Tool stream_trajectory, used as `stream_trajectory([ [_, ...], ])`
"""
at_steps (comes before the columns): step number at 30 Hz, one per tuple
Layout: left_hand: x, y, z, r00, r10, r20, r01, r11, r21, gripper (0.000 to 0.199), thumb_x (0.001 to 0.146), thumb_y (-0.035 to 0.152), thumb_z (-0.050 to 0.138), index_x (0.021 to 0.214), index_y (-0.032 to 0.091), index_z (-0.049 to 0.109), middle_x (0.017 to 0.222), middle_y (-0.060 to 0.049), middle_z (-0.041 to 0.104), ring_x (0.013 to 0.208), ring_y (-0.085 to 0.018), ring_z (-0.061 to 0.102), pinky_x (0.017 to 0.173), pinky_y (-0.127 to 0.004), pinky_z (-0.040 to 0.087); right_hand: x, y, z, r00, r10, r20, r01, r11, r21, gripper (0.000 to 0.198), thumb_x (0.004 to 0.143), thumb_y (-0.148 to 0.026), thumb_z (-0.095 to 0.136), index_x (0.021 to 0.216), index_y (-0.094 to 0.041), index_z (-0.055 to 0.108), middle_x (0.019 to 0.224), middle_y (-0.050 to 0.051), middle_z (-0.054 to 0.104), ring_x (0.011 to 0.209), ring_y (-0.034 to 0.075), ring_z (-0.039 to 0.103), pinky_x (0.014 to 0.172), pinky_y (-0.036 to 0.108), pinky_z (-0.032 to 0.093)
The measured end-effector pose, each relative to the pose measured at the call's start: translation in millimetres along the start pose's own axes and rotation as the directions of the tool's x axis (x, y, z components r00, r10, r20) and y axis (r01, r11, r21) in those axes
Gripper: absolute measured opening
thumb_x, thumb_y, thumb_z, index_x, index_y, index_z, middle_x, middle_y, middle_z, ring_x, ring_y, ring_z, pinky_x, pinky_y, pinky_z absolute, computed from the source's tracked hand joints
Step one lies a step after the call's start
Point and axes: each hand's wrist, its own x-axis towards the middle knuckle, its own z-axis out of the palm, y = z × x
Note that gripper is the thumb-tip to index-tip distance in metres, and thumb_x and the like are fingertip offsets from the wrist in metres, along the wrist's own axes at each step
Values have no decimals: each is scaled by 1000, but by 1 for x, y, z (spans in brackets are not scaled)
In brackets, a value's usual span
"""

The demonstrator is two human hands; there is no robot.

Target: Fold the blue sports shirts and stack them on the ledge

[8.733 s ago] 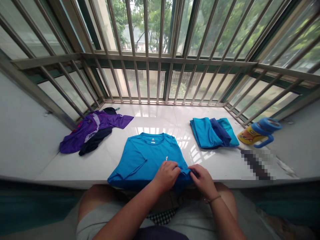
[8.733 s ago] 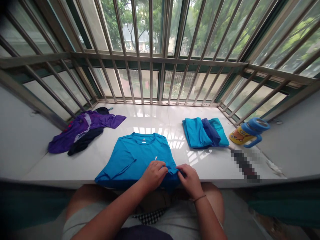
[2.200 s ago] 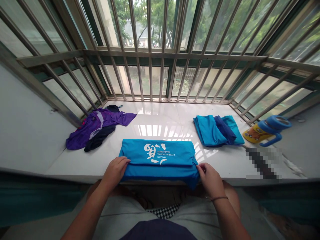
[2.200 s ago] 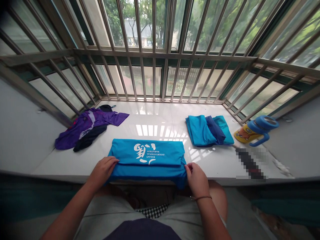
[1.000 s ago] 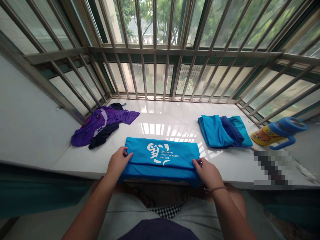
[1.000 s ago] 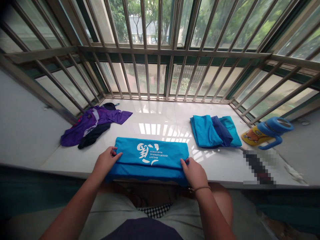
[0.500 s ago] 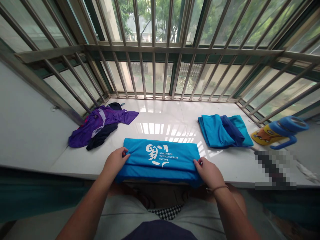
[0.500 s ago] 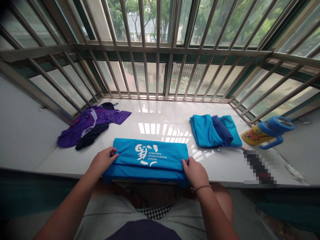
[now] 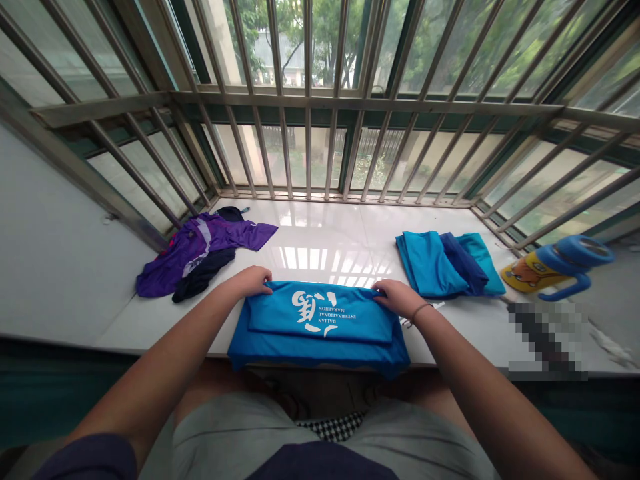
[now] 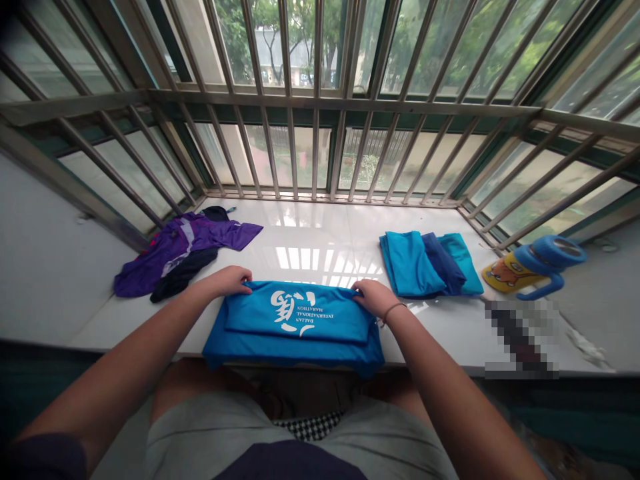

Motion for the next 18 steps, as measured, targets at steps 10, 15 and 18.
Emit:
stream_trajectory([
  [10, 36, 10, -62, 977, 6, -212, 0, 1000, 28, 20, 90, 38, 70, 102, 22, 75, 107, -10, 79, 105, -32, 73, 84, -35, 53, 46, 10, -47, 938, 160, -308, -186, 981, -55, 27, 105, -26, 58, 121, -18, 77, 121, 14, 71, 106, 26, 67, 89, 33, 49],
  [15, -1, 24, -48, 916, 101, -388, -64, 992, 107, 18, 98, 36, 64, 107, 22, 71, 103, -9, 78, 100, -31, 73, 87, -39, 53, 19, 12, -42, 852, 61, -519, -114, 991, -71, 24, 103, -26, 58, 114, -18, 78, 110, 14, 70, 103, 29, 64, 90, 36, 49],
  [18, -39, 22, -10, 890, 228, -395, -163, 968, 191, 8, 96, 28, 67, 100, 23, 72, 98, -8, 78, 98, -31, 73, 91, -41, 53, -17, 16, -12, 857, -45, -514, -12, 994, -107, 24, 103, -22, 56, 111, -18, 78, 105, 13, 71, 98, 28, 64, 88, 37, 49],
])
